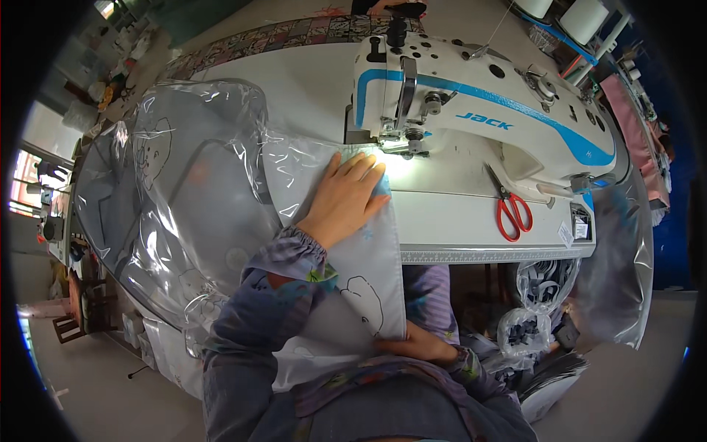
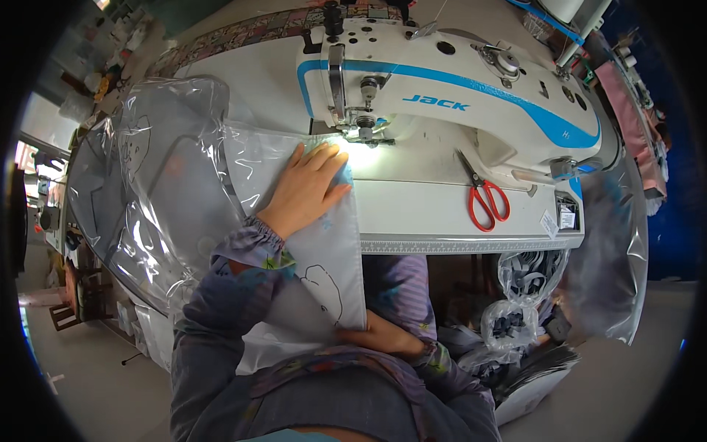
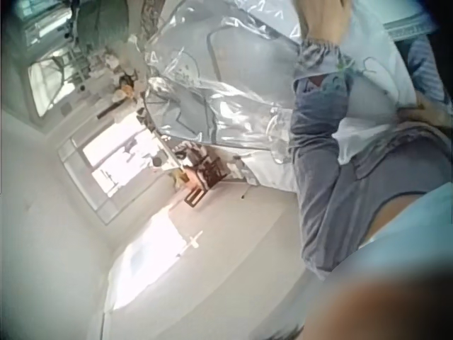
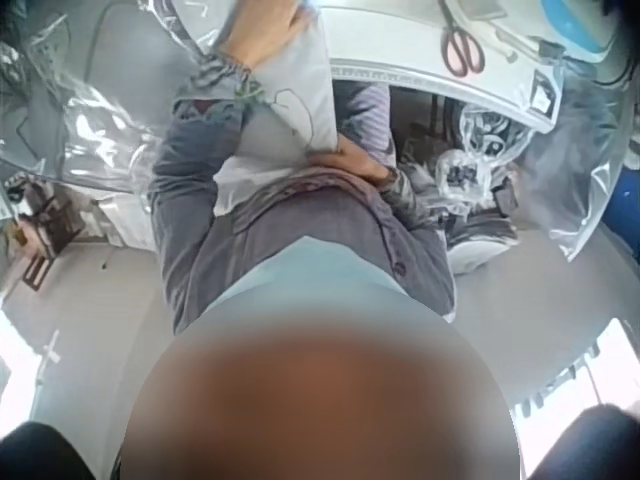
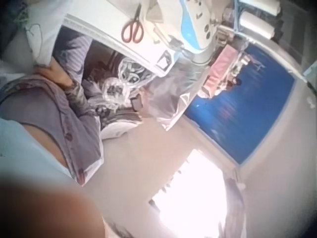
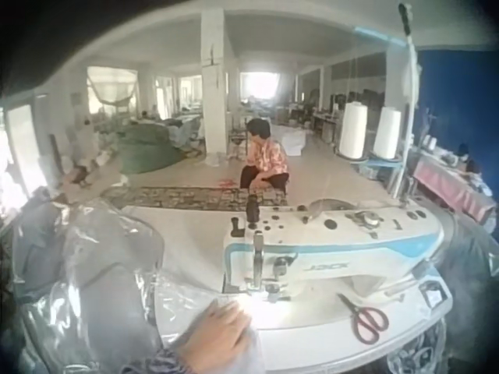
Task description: Sewing fabric and plastic sheeting components together using an industrial sewing machine.
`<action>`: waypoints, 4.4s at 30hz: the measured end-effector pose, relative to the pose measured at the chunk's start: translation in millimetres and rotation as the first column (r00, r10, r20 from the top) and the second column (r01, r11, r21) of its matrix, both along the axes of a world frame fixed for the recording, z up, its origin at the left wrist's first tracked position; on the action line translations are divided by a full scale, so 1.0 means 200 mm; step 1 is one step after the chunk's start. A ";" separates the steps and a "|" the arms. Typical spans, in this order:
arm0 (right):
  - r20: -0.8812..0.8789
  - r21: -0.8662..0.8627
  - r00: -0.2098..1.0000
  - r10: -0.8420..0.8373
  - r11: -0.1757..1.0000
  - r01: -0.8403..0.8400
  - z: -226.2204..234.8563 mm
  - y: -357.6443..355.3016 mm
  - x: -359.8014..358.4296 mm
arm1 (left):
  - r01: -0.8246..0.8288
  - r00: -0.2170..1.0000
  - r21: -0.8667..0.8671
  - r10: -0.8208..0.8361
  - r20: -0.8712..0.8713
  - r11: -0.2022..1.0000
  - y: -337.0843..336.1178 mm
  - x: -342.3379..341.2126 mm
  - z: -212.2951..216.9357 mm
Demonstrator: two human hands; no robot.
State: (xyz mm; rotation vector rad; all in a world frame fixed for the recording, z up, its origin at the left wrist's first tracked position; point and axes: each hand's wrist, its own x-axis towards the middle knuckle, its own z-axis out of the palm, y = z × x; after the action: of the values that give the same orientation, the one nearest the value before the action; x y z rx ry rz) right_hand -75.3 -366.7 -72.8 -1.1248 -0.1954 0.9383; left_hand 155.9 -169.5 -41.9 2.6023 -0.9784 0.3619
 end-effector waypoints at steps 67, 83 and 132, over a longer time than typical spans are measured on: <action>-0.164 -0.083 0.957 -0.237 0.971 0.226 -0.06 0.28 0.12 | -0.039 0.998 0.146 0.031 0.055 0.988 -0.04 -0.10 0.10; -0.106 -0.055 0.817 -0.567 0.823 0.565 -0.06 0.30 0.27 | 0.069 0.998 -0.059 -0.069 0.008 0.996 0.12 -0.24 0.12; 0.622 -0.440 0.761 -0.184 0.723 0.533 0.18 0.06 1.15 | -0.075 0.995 0.115 0.067 0.078 0.991 0.98 -0.90 0.17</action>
State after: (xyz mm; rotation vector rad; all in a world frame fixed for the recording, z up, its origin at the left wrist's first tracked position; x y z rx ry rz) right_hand 154.7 -353.8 -36.8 -1.9416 -0.1133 0.2670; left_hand -24.6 25.9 -8.5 2.7536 -0.9599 0.4334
